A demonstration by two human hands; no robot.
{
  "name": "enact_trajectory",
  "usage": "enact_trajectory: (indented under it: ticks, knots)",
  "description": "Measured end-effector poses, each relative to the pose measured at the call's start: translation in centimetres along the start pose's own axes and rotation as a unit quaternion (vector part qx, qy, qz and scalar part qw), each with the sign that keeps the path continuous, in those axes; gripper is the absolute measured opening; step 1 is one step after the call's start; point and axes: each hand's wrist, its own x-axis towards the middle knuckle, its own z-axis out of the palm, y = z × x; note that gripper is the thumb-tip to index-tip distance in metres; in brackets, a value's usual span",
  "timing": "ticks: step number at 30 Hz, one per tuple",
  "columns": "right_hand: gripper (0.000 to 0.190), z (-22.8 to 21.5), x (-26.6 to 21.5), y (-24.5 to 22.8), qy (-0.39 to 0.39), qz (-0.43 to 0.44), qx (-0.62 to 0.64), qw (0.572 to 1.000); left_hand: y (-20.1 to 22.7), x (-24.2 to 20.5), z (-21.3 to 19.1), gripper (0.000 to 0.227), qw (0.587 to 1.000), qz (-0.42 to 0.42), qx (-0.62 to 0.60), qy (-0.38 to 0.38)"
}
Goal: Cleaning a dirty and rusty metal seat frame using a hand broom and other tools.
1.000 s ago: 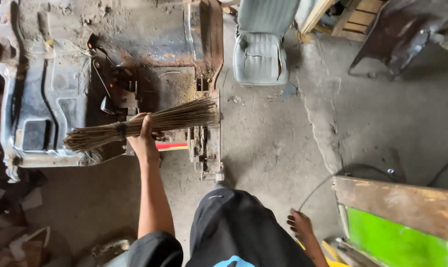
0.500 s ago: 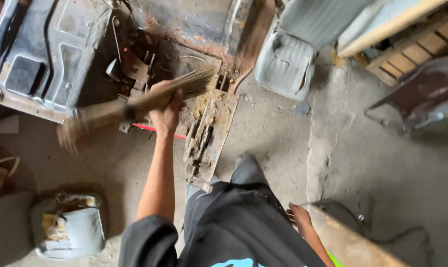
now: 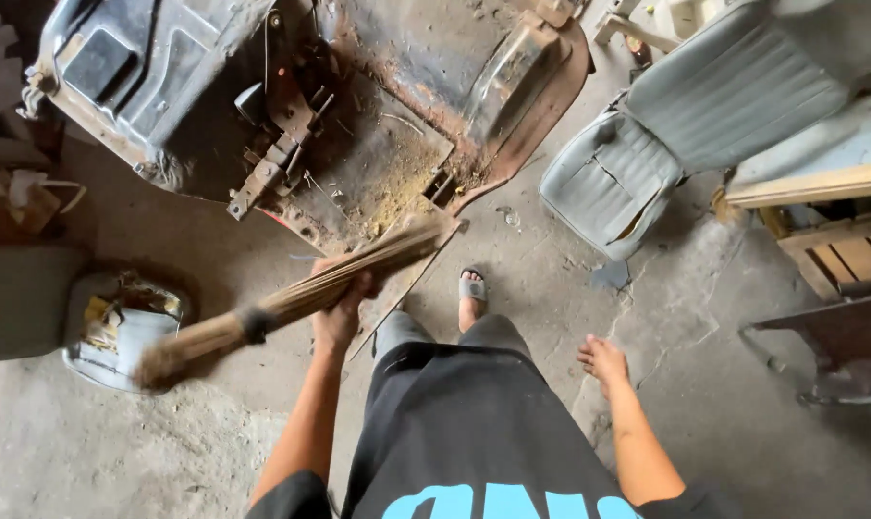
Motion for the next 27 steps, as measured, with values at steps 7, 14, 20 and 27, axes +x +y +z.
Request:
enact_trajectory:
  ticks: [7,14,20,27]
  knots:
    - [0.057,-2.1,-1.9,-8.3,-0.004,-0.018,-0.036,0.999,1.9,-2.3,3.5,0.02,0.992,-0.064,-0.019,0.108]
    - [0.059,0.6,-5.4,-7.4,-0.04,0.018,-0.06,0.997,-4.4,-3.8,1.3,0.016,0.98,-0.097,-0.059,0.164]
    - [0.059,2.4,-4.4,-2.0,-0.046,0.047,-0.065,0.996,1.7,-1.5,1.8,0.015,0.985,-0.092,-0.022,0.144]
    - [0.062,4.0,-6.0,1.1,-0.013,0.056,0.029,0.998,4.3,-0.4,2.4,0.021,0.992,-0.094,0.006,0.08]
